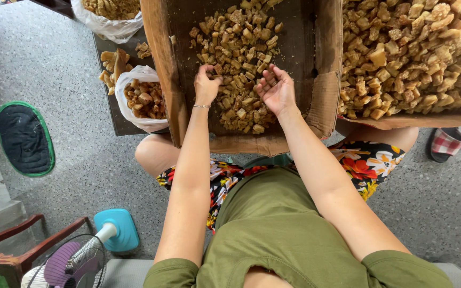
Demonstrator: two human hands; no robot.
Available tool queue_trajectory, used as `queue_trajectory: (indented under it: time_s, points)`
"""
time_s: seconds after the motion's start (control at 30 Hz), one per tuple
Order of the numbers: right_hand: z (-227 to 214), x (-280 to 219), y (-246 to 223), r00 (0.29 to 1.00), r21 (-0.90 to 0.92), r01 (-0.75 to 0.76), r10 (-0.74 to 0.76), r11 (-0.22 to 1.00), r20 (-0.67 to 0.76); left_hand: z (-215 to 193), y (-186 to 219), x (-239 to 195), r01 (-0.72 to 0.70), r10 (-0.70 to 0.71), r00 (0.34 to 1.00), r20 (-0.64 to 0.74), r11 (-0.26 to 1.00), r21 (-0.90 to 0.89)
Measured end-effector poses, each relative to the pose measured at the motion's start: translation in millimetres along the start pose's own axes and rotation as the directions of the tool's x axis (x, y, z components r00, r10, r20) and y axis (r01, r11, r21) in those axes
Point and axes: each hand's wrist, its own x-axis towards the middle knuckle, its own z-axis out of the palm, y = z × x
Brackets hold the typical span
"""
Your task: The person sits and repeatedly picks up small brown food pieces from a cardboard tray, breaks them apart by hand, and returns them to the tray. The hands work continuously over the tray, handling the pieces one at a time or in small handfuls.
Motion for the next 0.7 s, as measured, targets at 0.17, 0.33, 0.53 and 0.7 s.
queue_trajectory:
  time_s: [0.17, 0.33, 0.53, 0.7]
  points:
    - [2.6, -4.0, 2.4, 1.000, -0.059, 0.007, -0.007, 0.998, -0.008, -2.2, 17.1, -18.1, -0.274, 0.281, 0.959, -0.037, 0.953, 0.131]
    - [2.1, -3.4, -0.2, 1.000, -0.064, 0.028, -0.027, 0.998, 0.012, -8.9, 36.2, -28.9, 0.064, -0.051, 0.997, 0.064, 0.970, -0.236]
    - [12.0, -12.5, -2.1, 0.998, -0.049, 0.029, -0.026, 0.998, 0.062, -47.1, 45.1, -24.1, 0.007, 0.061, 0.990, 0.131, 0.886, -0.463]
    - [43.5, -37.4, -2.2, 0.993, -0.169, -0.056, 0.073, 0.984, 0.095, -54.9, 104.8, -41.7, 0.169, 0.098, 0.898, 0.429, 0.822, -0.543]
